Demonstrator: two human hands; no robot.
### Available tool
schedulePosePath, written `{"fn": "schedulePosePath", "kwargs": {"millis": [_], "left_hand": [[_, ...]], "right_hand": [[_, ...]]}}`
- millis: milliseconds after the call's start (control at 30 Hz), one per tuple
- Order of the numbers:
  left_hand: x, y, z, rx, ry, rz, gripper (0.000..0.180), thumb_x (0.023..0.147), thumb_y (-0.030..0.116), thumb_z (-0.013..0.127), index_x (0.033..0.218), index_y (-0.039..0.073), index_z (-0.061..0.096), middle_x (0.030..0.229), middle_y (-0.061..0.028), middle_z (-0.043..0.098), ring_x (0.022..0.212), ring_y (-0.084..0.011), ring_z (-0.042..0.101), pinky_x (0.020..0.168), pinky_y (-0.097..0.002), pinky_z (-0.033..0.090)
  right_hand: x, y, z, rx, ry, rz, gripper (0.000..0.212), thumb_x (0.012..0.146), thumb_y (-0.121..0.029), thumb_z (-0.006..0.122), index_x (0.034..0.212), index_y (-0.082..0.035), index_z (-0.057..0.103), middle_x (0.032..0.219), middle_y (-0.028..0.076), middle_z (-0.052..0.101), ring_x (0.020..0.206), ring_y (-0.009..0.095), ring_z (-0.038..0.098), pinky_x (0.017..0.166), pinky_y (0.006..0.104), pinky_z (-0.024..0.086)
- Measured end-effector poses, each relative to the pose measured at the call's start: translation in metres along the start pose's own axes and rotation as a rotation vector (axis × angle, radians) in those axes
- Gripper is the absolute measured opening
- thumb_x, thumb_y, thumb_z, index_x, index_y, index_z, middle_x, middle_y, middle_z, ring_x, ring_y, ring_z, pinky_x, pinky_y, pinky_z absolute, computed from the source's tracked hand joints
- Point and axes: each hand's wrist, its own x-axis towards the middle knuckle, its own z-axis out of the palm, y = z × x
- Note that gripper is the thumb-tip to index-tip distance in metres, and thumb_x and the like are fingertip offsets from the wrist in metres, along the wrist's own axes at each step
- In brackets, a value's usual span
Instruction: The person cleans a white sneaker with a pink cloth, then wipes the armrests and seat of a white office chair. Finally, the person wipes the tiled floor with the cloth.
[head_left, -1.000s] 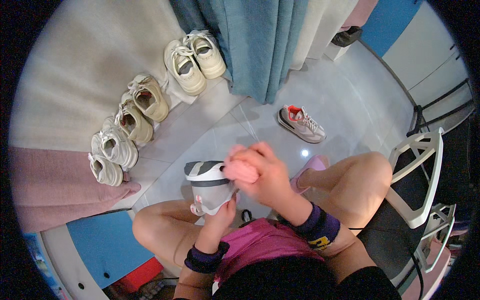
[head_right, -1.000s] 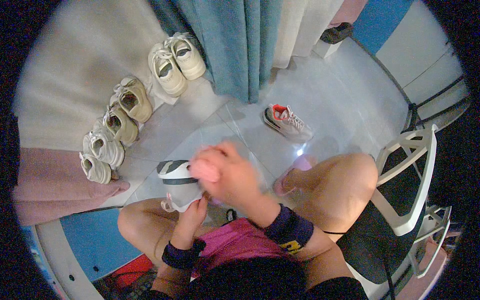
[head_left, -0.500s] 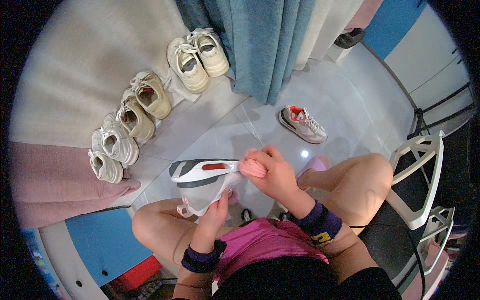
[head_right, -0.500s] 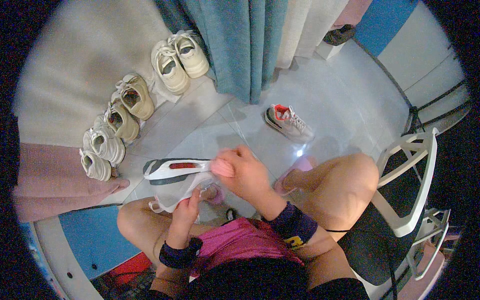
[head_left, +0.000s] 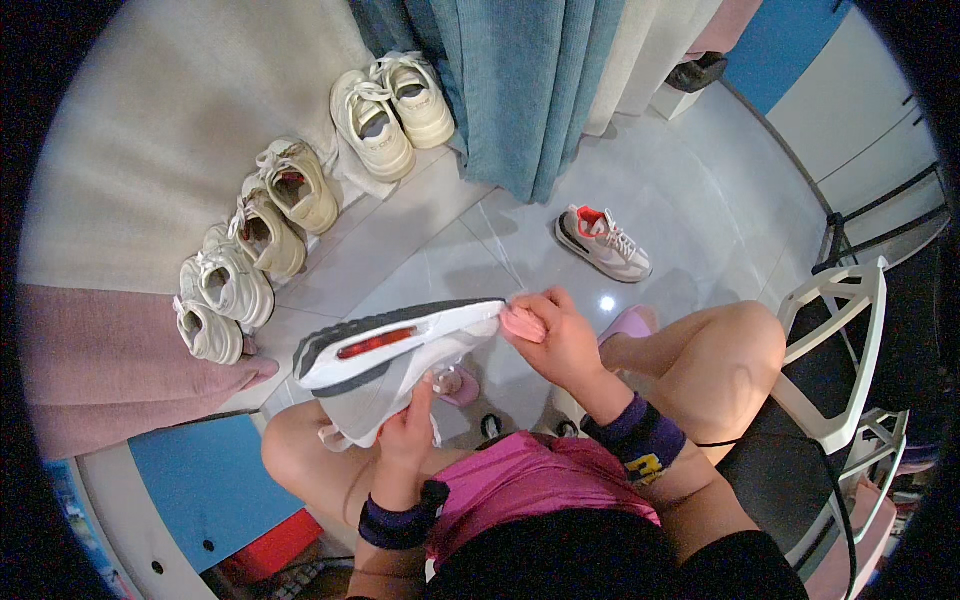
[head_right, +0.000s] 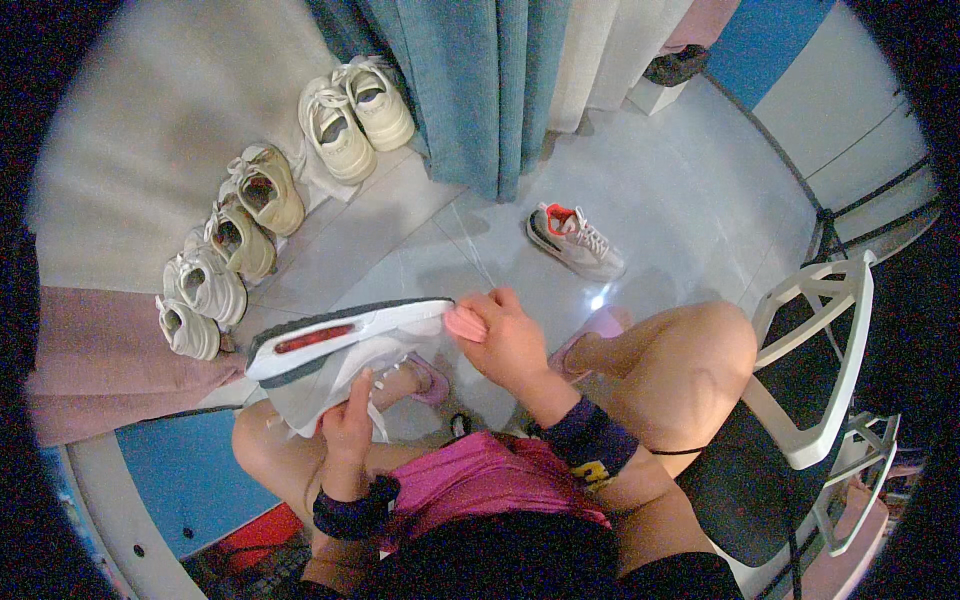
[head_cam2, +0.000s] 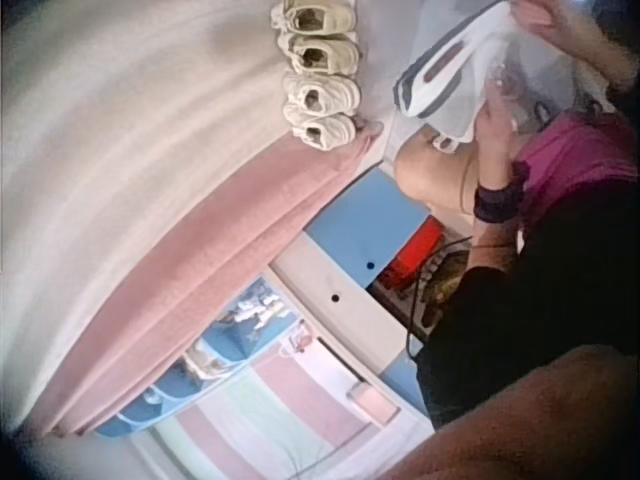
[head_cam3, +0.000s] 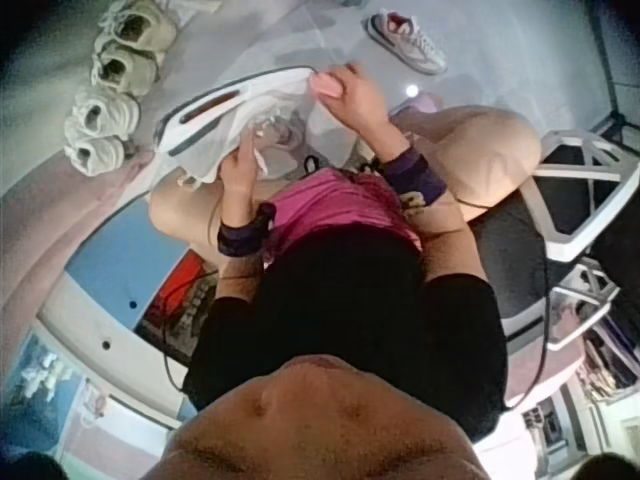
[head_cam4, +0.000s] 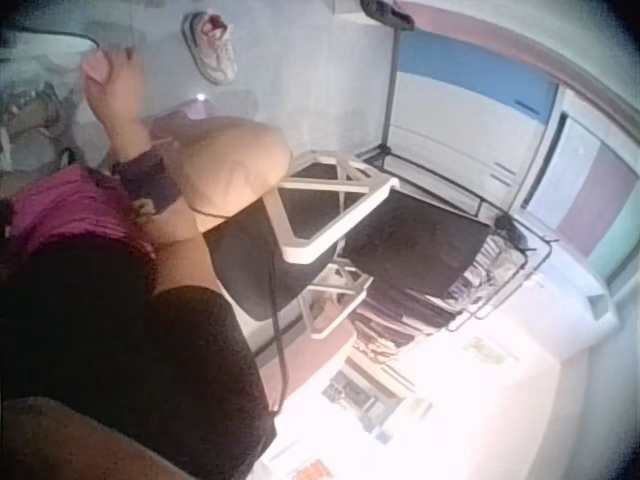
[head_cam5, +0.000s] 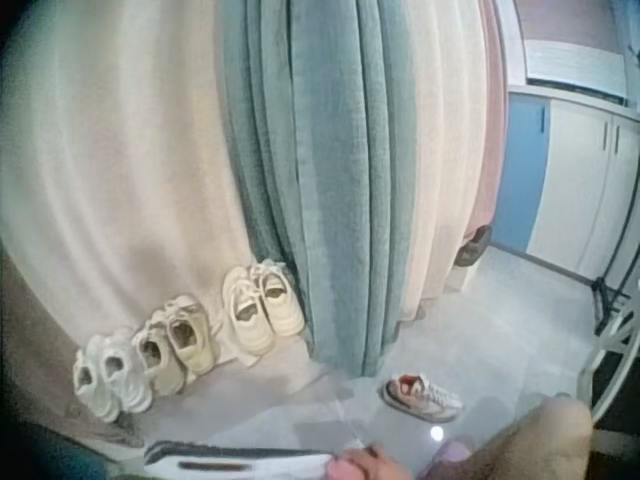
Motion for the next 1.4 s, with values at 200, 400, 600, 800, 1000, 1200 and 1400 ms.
{"fn": "schedulePosePath", "kwargs": {"millis": [200, 400, 600, 800, 1000, 1200, 1400], "left_hand": [[0.005, 0.02, 0.0, -0.143, -0.046, -0.177, 0.029, 0.099, 0.011, 0.064, 0.122, -0.005, 0.066, 0.121, -0.0121, 0.069, 0.107, -0.0202, 0.066, 0.093, -0.0328, 0.052], [0.0, -0.001, -0.001, -0.075, 0.047, -0.099, 0.032, 0.095, 0.012, 0.068, 0.123, -0.004, 0.065, 0.12, -0.0113, 0.069, 0.107, -0.0201, 0.065, 0.095, -0.0324, 0.05], [0.001, 0.003, -0.008, -0.237, 0.136, -0.164, 0.031, 0.095, 0.011, 0.069, 0.122, -0.004, 0.065, 0.121, -0.0119, 0.068, 0.109, -0.0197, 0.065, 0.097, -0.0317, 0.049], [0.005, -0.002, -0.004, -0.387, 0.146, -0.099, 0.035, 0.093, 0.005, 0.068, 0.125, -0.006, 0.06, 0.12, -0.0128, 0.067, 0.105, -0.0215, 0.066, 0.093, -0.0344, 0.052], [0.017, 0.004, -0.011, -0.582, 0.404, -0.096, 0.031, 0.092, 0.013, 0.067, 0.117, -0.006, 0.062, 0.114, -0.0144, 0.068, 0.098, -0.0249, 0.068, 0.088, -0.0387, 0.055], [0.028, 0.012, -0.006, -0.927, 0.235, -0.32, 0.041, 0.098, 0.021, 0.061, 0.128, -0.005, 0.056, 0.123, -0.0172, 0.065, 0.107, -0.0287, 0.068, 0.093, -0.0434, 0.056], [0.022, 0.001, 0.01, -1.128, -0.204, -0.395, 0.051, 0.102, 0.034, 0.054, 0.138, -0.002, 0.051, 0.135, -0.0184, 0.061, 0.124, -0.0323, 0.059, 0.107, -0.0488, 0.046]], "right_hand": [[0.014, -0.086, -0.015, 0.205, 0.075, -0.379, 0.031, 0.077, -0.024, 0.081, 0.106, -0.021, 0.069, 0.106, 0.009, 0.062, 0.094, 0.034, 0.068, 0.075, 0.0418, 0.057], [0.019, -0.031, -0.002, 0.2, 0.046, -0.226, 0.038, 0.072, -0.018, 0.085, 0.106, -0.013, 0.068, 0.105, 0.01, 0.061, 0.094, 0.032, 0.065, 0.08, 0.0386, 0.054], [0.019, -0.013, -0.011, 0.087, 0.069, 0.006, 0.039, 0.073, -0.017, 0.084, 0.108, -0.011, 0.067, 0.105, 0.011, 0.062, 0.094, 0.031, 0.065, 0.08, 0.0381, 0.054], [0.024, -0.056, -0.015, 0.154, 0.057, -0.262, 0.043, 0.075, -0.024, 0.082, 0.115, -0.019, 0.066, 0.11, 0.013, 0.062, 0.093, 0.038, 0.066, 0.077, 0.0449, 0.056], [0.019, 0.017, -0.007, 0.122, 0.047, 0.054, 0.039, 0.078, -0.018, 0.076, 0.115, -0.015, 0.064, 0.108, 0.014, 0.062, 0.096, 0.038, 0.065, 0.081, 0.0448, 0.055], [0.025, -0.006, 0.004, 0.814, 0.062, 0.206, 0.038, 0.087, -0.001, 0.06, 0.125, -0.003, 0.058, 0.108, 0.005, 0.066, 0.096, 0.011, 0.062, 0.082, 0.0252, 0.052], [0.04, -0.036, -0.005, 1.023, 0.089, 0.146, 0.038, 0.085, -0.002, 0.061, 0.123, -0.003, 0.057, 0.106, 0.004, 0.066, 0.093, 0.011, 0.063, 0.081, 0.0266, 0.052]]}}
